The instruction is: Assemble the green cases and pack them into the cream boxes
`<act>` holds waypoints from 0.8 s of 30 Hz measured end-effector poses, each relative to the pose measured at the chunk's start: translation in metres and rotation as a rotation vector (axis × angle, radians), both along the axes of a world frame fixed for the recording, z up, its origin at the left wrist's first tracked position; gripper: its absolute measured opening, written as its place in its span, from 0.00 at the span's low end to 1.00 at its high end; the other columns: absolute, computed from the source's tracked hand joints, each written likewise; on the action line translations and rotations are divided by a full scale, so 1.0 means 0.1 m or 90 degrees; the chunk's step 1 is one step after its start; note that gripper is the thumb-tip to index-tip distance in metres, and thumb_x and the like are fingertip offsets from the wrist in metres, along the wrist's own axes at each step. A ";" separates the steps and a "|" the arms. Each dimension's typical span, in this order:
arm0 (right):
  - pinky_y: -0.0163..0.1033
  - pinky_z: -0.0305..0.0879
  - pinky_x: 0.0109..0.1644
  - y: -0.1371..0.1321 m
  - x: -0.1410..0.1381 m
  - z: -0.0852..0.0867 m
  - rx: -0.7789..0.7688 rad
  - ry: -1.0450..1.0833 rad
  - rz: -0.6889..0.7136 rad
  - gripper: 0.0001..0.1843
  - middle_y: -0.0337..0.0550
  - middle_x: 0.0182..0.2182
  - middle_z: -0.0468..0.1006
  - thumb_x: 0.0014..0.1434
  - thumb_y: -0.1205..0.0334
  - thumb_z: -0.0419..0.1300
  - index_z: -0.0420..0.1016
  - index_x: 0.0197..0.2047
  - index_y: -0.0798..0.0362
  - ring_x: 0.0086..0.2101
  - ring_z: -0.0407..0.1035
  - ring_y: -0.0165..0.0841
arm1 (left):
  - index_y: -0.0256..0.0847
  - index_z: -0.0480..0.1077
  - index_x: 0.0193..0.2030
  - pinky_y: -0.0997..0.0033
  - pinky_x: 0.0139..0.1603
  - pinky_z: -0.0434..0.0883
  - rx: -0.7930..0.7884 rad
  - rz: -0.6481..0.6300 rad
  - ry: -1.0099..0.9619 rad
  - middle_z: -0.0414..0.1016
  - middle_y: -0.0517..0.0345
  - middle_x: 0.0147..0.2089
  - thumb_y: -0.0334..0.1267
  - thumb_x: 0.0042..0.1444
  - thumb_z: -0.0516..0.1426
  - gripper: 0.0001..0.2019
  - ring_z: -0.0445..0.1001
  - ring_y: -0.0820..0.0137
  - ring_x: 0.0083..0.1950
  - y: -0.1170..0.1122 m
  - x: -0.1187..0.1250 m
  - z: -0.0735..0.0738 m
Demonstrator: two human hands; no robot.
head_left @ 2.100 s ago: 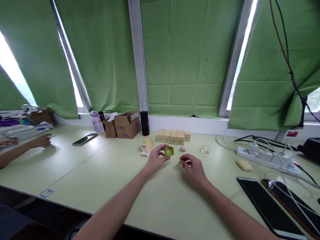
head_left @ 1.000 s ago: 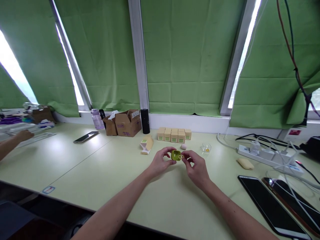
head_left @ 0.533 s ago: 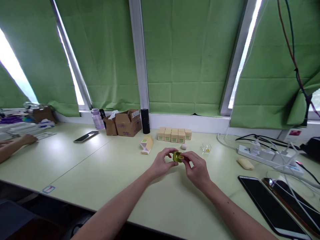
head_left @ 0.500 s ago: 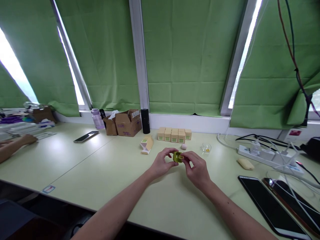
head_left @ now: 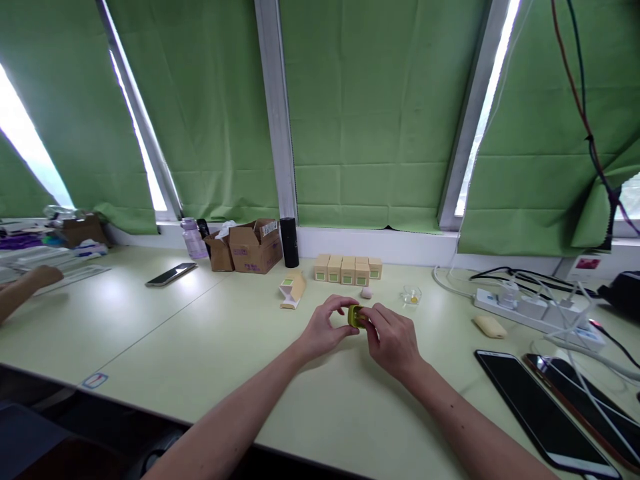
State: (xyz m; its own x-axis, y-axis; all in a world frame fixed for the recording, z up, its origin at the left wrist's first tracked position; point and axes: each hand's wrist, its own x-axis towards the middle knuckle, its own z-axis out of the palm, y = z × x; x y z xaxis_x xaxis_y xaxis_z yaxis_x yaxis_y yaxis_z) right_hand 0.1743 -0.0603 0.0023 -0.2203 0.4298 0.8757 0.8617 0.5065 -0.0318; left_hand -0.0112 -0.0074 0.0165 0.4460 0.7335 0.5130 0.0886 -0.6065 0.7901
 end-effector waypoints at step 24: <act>0.36 0.61 0.33 0.09 0.04 -0.11 -0.054 0.036 0.085 0.12 0.41 0.29 0.79 0.68 0.71 0.53 0.77 0.39 0.52 0.28 0.72 0.31 | 0.46 0.79 0.51 0.56 0.58 0.72 0.024 -0.014 0.015 0.77 0.51 0.50 0.31 0.46 0.72 0.23 0.75 0.60 0.53 -0.02 0.00 0.01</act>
State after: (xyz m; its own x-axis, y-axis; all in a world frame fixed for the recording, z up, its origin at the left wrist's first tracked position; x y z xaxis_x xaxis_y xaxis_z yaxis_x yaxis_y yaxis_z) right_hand 0.1782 -0.0514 -0.0084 -0.2310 0.4729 0.8503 0.7826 0.6096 -0.1264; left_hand -0.0117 -0.0092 0.0175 0.4743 0.7037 0.5289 0.0933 -0.6376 0.7647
